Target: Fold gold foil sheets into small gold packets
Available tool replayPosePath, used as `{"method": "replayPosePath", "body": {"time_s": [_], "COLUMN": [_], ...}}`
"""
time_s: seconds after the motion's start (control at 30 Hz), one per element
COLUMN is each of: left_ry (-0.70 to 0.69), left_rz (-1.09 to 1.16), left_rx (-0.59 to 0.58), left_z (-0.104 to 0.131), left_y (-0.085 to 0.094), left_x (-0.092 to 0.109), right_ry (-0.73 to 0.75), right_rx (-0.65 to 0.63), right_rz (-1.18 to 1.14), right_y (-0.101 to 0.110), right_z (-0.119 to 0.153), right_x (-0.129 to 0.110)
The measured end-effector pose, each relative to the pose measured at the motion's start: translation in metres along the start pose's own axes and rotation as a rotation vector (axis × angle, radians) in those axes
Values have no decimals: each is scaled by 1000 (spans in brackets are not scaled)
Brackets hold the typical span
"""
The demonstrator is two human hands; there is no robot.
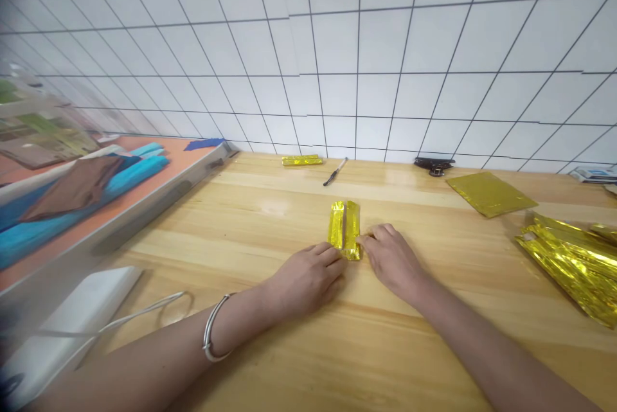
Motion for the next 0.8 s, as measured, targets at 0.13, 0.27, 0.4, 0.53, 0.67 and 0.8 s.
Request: {"method": "replayPosePath", "body": {"time_s": [0.13, 0.27, 0.4, 0.53, 0.67, 0.8], "left_ry": [6, 48, 78, 98, 81, 36], "left_rz": [4, 19, 45, 55, 52, 51], "left_rx": [39, 73, 79, 81, 76, 79], "left_z": [-1, -2, -2, -1, -1, -4], "left_y": [5, 12, 13, 9, 6, 6], "left_x": [-12, -24, -31, -34, -33, -33], "right_ry": [42, 52, 59, 68, -41, 22], "right_rx": [-88, -121, -176, -205, -70, -58], "right_rz": [161, 186, 2, -168, -130, -24], "right_y": [1, 1, 0, 9, 22, 13], "right_z": [1, 5, 12, 12, 3, 0], "right_x": [-15, -36, -63, -70, -29, -8]}}
Point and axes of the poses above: each hand's wrist, its own z-axis away from the middle knuckle, its own y-axis out of the back of the hand, x = y × z, the point moved 10 cm from there along -z, towards the middle knuckle, and after that the axes turned 11 degrees about x, right-handed, at the moved point
